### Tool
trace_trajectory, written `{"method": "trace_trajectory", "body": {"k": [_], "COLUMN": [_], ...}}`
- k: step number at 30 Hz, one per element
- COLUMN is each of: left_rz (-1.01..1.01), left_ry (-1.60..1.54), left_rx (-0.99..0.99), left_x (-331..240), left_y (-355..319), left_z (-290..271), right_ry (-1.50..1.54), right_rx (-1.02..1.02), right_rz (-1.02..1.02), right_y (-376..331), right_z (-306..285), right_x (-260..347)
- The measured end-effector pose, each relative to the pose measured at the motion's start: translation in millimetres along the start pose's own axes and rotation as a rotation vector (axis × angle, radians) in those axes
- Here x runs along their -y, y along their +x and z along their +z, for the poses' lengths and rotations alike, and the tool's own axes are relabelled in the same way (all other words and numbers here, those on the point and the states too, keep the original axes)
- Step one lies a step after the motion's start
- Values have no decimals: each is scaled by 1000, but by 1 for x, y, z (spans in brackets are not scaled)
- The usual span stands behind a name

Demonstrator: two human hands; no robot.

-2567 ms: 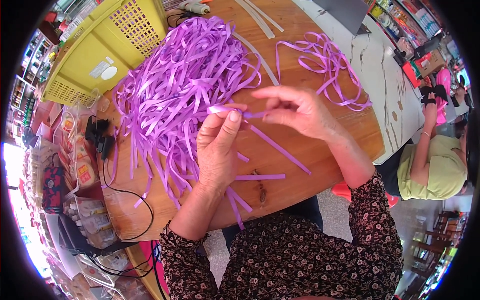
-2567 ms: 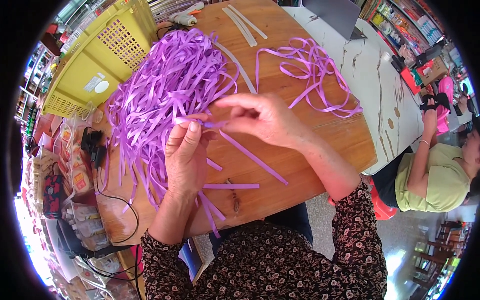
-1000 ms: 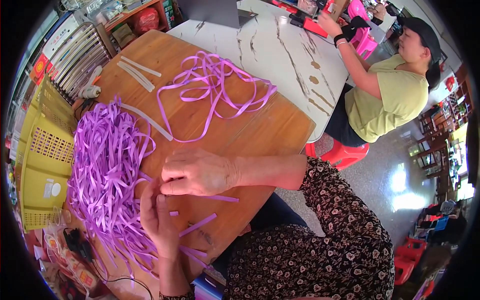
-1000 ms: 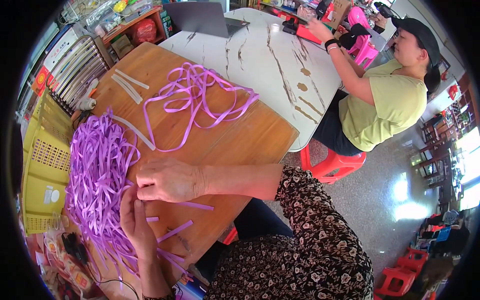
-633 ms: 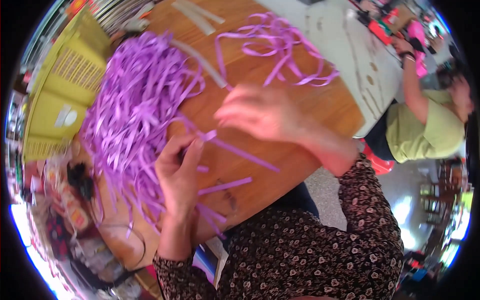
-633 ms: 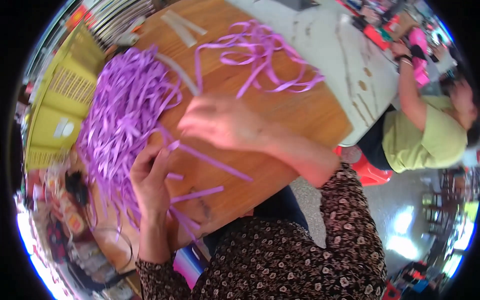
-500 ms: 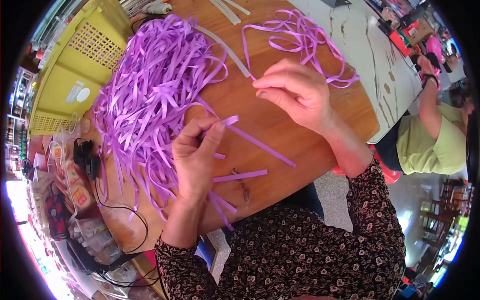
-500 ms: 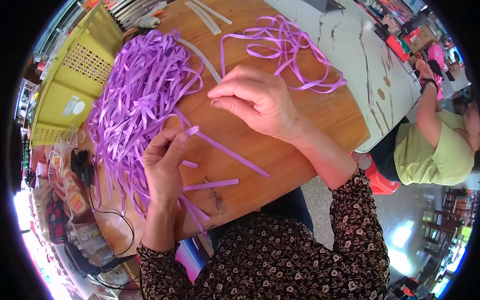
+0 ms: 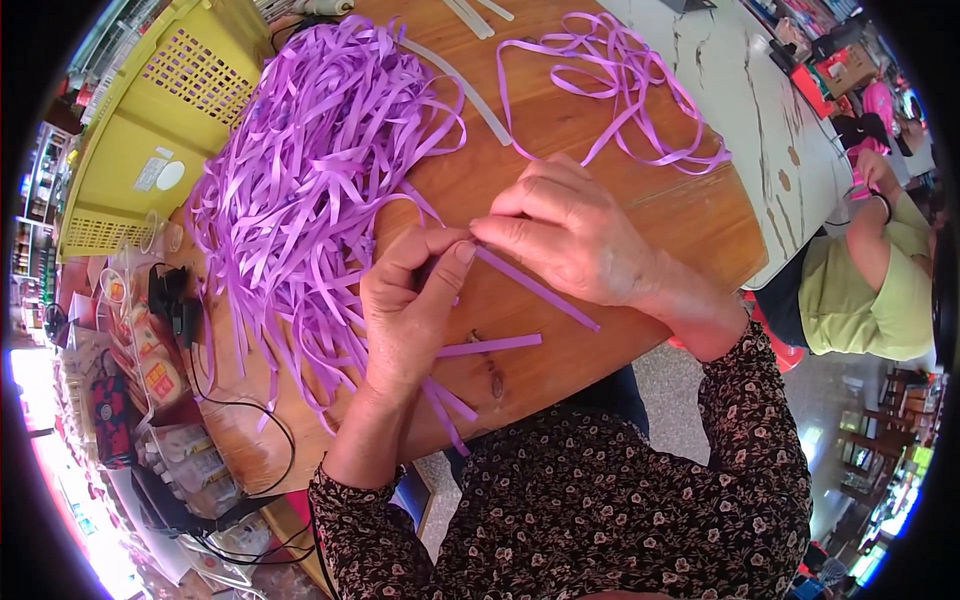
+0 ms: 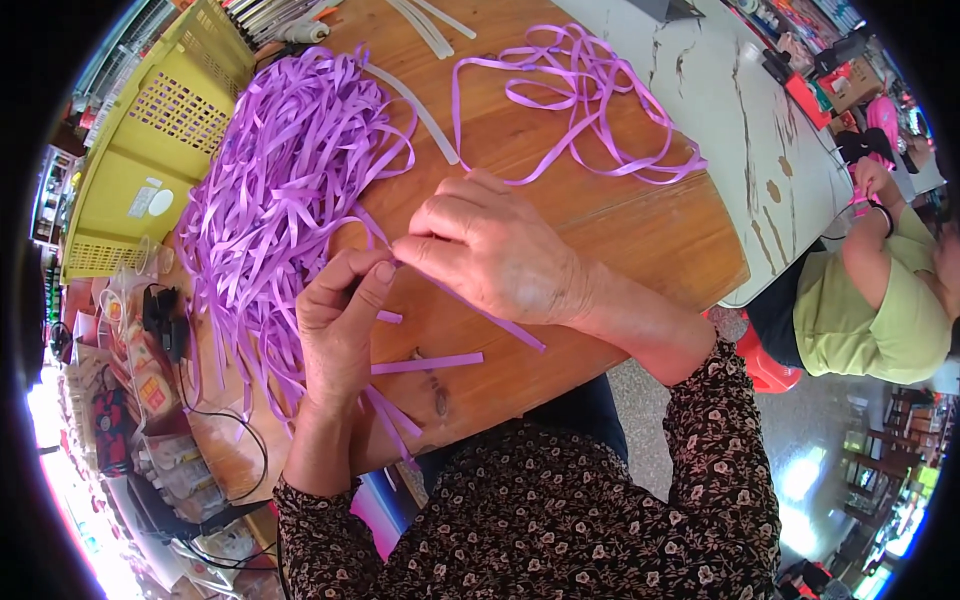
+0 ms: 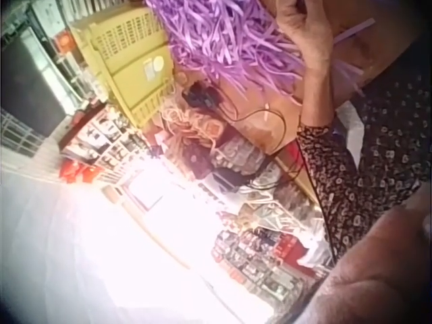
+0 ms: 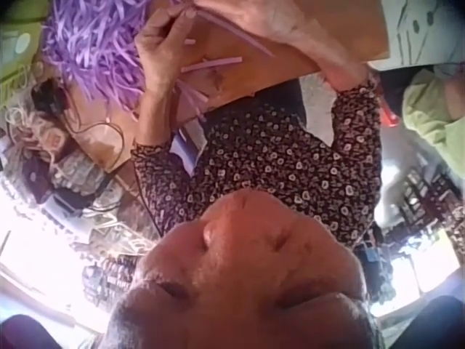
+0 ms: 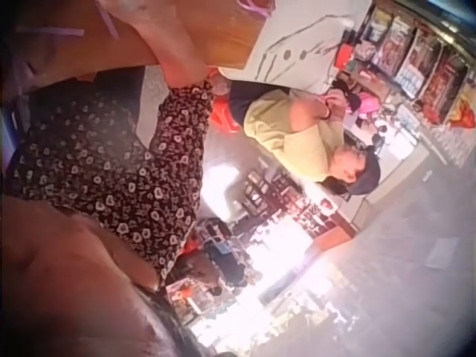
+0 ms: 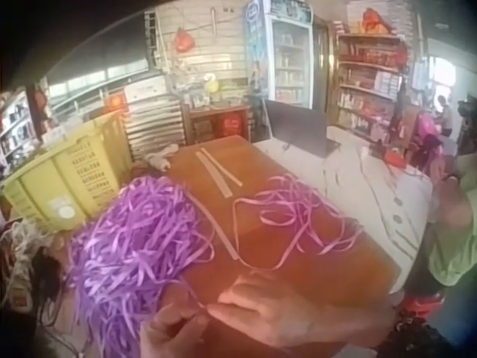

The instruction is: The person ties knots in purple ribbons by hand, handling them one at a time from a pile on a wooden table. Each knotted ribbon is then set aside on the table surface.

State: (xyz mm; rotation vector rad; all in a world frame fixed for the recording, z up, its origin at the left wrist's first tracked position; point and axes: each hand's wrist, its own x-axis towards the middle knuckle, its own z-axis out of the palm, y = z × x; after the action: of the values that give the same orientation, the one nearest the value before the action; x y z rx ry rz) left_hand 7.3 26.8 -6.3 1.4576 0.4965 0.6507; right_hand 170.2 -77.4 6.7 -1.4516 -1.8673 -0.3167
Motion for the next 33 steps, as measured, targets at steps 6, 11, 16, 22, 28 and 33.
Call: {"method": "trace_trajectory", "body": {"k": [6, 11, 16, 22, 28, 33], "left_rz": [190, -161, -159, 54, 149, 202], "left_ry": [401, -292, -461, -309, -136, -32], "left_rx": [86, 110, 60, -6, -77, -95], "left_x": [-1, -1, 4, 7, 6, 11], "left_y": [7, 2, -4, -10, -12, -12], "left_z": [-10, -6, 0, 9, 12, 10], "right_ry": [298, 1252, 1766, 1820, 1505, 596], "right_rx": [160, 219, 20, -105, -83, -111], "right_rz": [279, 622, 652, 728, 676, 235], "right_y": [-3, -3, -5, -4, -1, 1], "right_z": [-4, -4, 11, 13, 11, 11], "right_x": [-2, -5, 1, -1, 5, 13]}}
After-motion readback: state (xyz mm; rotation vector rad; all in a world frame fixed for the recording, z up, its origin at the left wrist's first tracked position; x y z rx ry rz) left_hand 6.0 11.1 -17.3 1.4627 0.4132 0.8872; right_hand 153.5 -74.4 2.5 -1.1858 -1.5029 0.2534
